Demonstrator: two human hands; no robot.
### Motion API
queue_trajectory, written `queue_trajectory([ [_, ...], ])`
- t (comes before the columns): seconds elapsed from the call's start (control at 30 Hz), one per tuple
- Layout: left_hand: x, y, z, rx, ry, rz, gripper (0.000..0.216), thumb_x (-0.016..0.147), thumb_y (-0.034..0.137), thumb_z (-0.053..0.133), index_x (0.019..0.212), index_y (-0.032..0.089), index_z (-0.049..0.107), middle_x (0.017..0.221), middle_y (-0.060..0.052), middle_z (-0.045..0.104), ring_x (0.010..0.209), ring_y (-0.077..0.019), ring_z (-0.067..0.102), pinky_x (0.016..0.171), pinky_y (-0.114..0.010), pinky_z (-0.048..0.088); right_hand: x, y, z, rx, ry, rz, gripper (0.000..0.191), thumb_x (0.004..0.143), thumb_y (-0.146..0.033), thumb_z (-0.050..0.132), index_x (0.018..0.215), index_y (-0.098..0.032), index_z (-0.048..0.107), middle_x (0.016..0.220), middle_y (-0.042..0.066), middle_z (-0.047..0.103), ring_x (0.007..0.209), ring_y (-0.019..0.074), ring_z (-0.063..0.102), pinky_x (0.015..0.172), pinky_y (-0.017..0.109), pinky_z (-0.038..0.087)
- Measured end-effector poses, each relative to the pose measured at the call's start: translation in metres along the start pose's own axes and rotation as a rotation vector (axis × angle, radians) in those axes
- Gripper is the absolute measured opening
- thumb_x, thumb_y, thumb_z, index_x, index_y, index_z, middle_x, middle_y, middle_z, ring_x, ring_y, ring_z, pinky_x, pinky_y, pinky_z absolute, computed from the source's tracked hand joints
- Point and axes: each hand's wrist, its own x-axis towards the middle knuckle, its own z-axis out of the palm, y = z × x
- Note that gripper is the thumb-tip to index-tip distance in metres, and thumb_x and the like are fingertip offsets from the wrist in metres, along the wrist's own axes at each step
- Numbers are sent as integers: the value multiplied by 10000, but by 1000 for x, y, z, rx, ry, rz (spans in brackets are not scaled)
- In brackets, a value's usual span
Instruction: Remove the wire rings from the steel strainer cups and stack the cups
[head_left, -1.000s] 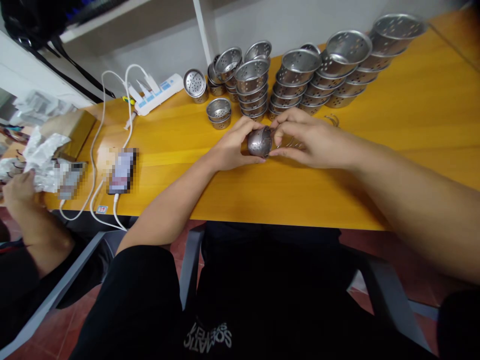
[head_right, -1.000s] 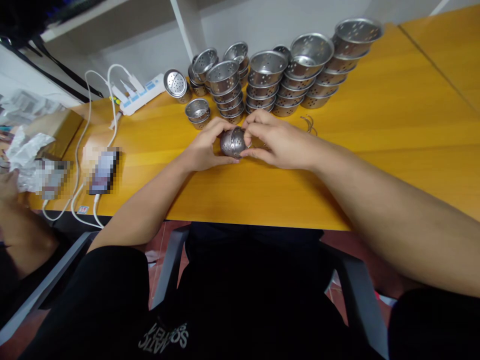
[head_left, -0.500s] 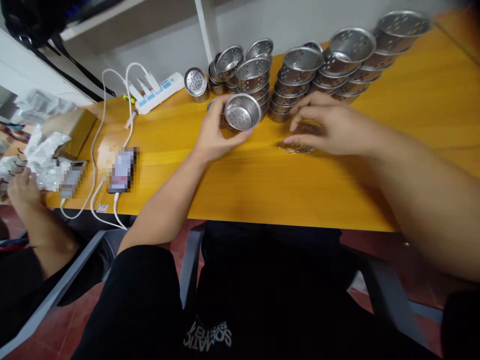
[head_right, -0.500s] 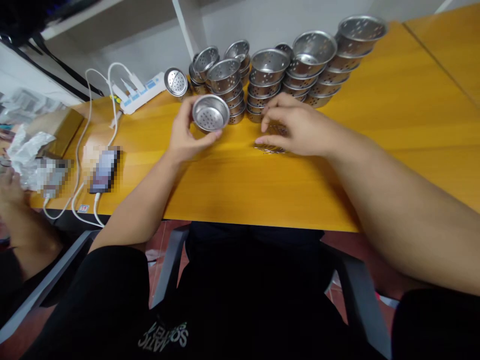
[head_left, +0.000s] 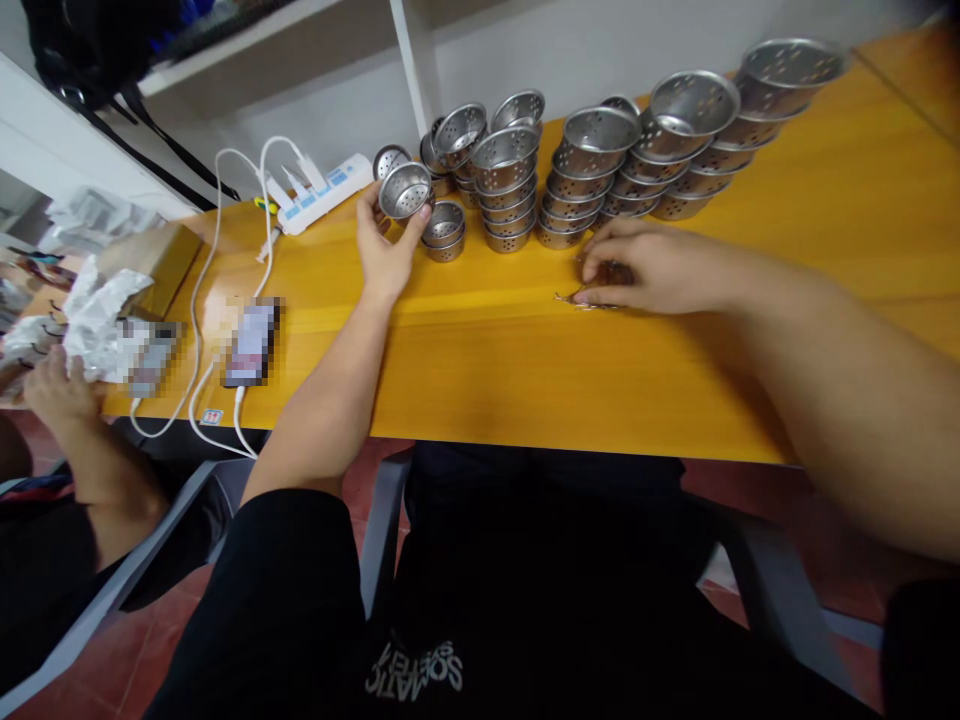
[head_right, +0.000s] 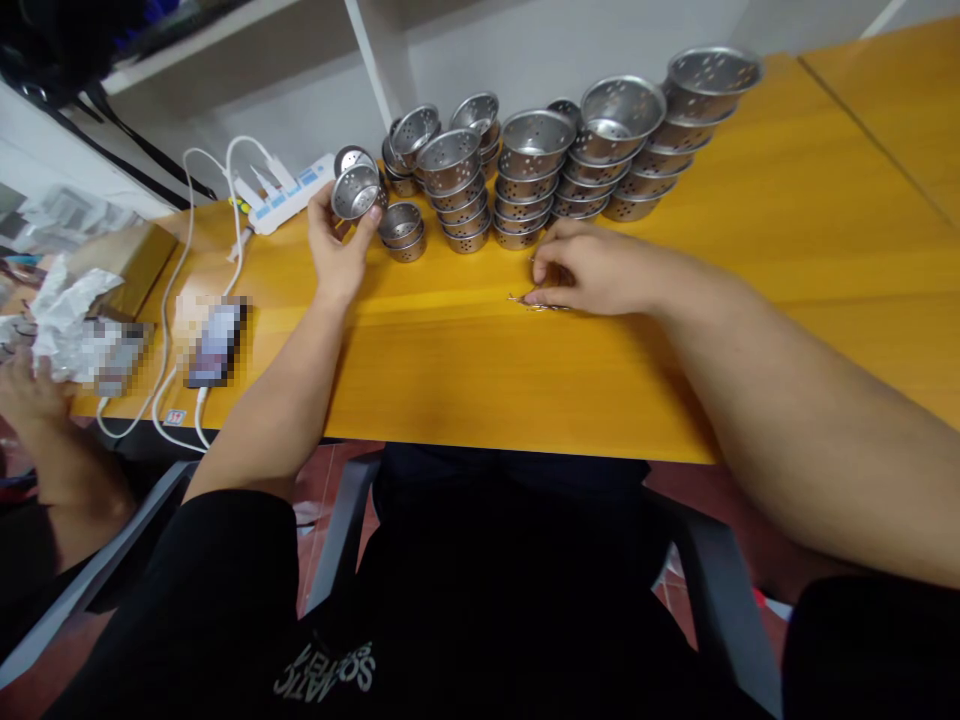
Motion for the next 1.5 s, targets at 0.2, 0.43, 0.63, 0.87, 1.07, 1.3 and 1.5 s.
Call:
queue_trajectory([
  [0.2, -5, 3, 12, 1, -122, 62, 1259, 863, 1215, 864, 1777, 393, 592, 1882, -151, 708, 1794, -415, 704, 1579, -616, 540, 2, -1, 1, 24, -16, 10, 603, 1119, -938, 718, 1119, -339, 790, 1230, 177, 757, 1157, 400, 696, 1124, 669, 611],
  [0.43, -5, -6, 18, 61, -187, 106, 1244, 900, 1179, 877, 1797, 357, 621, 1880, -159, 734, 1810, -427, 703, 1596, -633, 526, 1, -1, 1, 41, -14, 22, 575, 1114, -899, 764, 1118, -326, 810, 1228, 177, 759, 1151, 395, 693, 1118, 662, 603],
  [0.63, -2, -14, 15, 59, -227, 74, 1302, 830, 1175, 941, 1782, 334, 656, 1853, -181, 758, 1790, -450, 704, 1608, -656, 499, 1, -3, 1, 57, -20, 23, 569, 1112, -904, 783, 1128, -337, 824, 1241, 178, 770, 1181, 414, 694, 1145, 696, 604],
  [0.87, -2, -5, 13, 41, -269, 46, 1283, 808, 1185, 944, 1742, 344, 690, 1817, -192, 780, 1722, -469, 742, 1582, -714, 517, 1, -1, 1, 34, -29, 33, 565, 1125, -912, 754, 1154, -353, 831, 1262, 177, 768, 1174, 419, 712, 1146, 726, 627],
  [1.07, -4, 4, 13, 26, -266, 21, 1214, 817, 1144, 980, 1704, 360, 712, 1792, -192, 790, 1729, -470, 736, 1584, -757, 503, 1, -7, 1, 13, -43, 53, 716, 1086, -1075, 623, 1188, -402, 842, 1276, 167, 781, 1199, 437, 693, 1168, 766, 623],
  [1.3, -13, 19, 17, -21, -217, -23, 1246, 724, 1185, 1007, 1645, 391, 739, 1862, -166, 777, 1789, -474, 716, 1594, -761, 517, 2, -7, -1, 15, -32, 27, 674, 1114, -983, 684, 1134, -318, 788, 1236, 189, 740, 1174, 416, 712, 1144, 716, 617],
  [1.5, -3, 33, 8, -31, -90, -39, 1235, 840, 1360, 586, 1585, 391, 763, 1801, -130, 828, 1768, -425, 752, 1618, -641, 540, 2, -3, -2, 44, -35, 21, 552, 1121, -859, 785, 1103, -308, 807, 1215, 168, 754, 1139, 381, 687, 1131, 645, 585],
])
